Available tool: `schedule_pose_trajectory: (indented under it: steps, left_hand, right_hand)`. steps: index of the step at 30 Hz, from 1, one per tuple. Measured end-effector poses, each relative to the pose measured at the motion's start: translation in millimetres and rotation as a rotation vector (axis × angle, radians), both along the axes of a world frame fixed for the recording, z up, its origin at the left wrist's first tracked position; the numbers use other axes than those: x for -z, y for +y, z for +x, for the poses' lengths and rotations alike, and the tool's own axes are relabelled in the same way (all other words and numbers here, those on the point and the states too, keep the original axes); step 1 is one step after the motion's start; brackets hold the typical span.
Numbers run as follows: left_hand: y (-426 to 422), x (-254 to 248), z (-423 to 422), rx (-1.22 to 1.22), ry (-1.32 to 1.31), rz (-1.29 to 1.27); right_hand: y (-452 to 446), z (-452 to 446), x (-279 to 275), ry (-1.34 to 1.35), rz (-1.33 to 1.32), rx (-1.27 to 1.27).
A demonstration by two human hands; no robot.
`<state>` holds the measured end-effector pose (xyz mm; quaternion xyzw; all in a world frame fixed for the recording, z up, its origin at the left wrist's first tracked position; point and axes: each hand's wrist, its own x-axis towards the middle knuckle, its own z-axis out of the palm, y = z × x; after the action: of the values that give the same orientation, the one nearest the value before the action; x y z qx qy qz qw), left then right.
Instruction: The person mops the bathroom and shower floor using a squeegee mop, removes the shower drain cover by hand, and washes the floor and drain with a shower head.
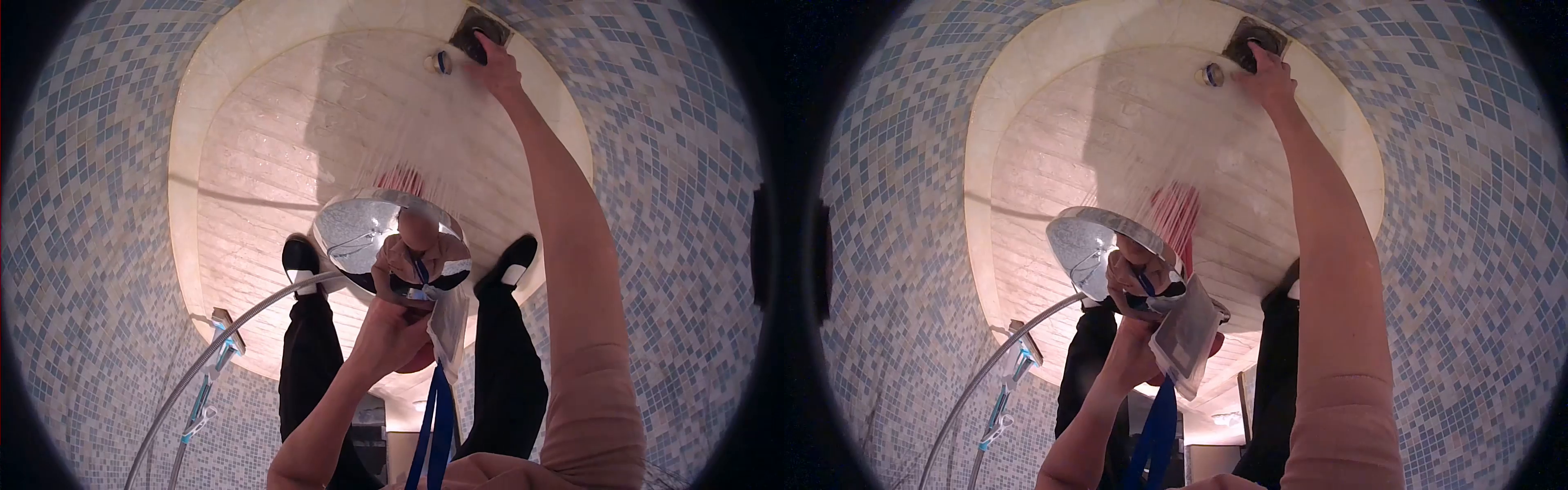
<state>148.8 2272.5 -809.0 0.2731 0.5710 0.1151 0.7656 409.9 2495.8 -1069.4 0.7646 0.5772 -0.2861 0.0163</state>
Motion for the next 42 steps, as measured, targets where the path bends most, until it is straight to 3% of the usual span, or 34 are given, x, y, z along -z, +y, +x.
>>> schedule_pose_trajectory:
  steps: [6, 11, 14, 17, 20, 26, 29, 33, 36, 42]
  left_hand:
    - [28.7, -21.1, -2.3, 0.103, 0.051, 0.007]
    - [26.6, -17.6, -2.0, 0.138, 0.072, 0.017]
    - [20.8, -13.8, 3.0, 0.062, 0.015, 0.035]
    - [14.5, -5.6, 6.4, -0.004, -0.063, 0.038]
    - [8.1, 4.7, -1.8, 0.045, -0.120, -0.029]
    - [11.4, 0.7, 1.6, 0.020, -0.047, 0.004]
    - [8.0, 2.3, 3.0, 0.019, -0.026, 0.036]
    - [27.8, -12.1, -0.1, 0.054, -0.012, 0.033]
    - [28.9, -12.4, -0.6, 0.048, 0.035, 0.074]
    - [21.5, -5.5, 0.1, 0.051, 0.007, 0.062]
  right_hand:
    - [5.8, 3.0, 48.1, -0.029, 0.236, -0.005]
    - [-4.5, -3.2, 8.4, -0.270, 0.350, -0.039]
    - [-15.6, 3.3, -19.7, -0.259, 0.476, -0.233]
    - [-34.1, -3.7, -21.8, -0.356, 0.372, -0.510]
    - [-35.6, -4.2, -23.6, -0.367, 0.569, -0.547]
    - [-70.5, -18.7, -28.9, -0.222, 0.530, -0.639]
    - [-60.6, -15.2, -28.9, -0.047, 0.355, -0.525]
    - [-33.6, -6.7, -9.4, -0.079, 0.405, -0.080]
    - [-22.6, -26.4, -10.6, -0.189, -0.008, -0.024]
    - [-24.7, -11.8, -9.9, -0.181, 0.129, -0.052]
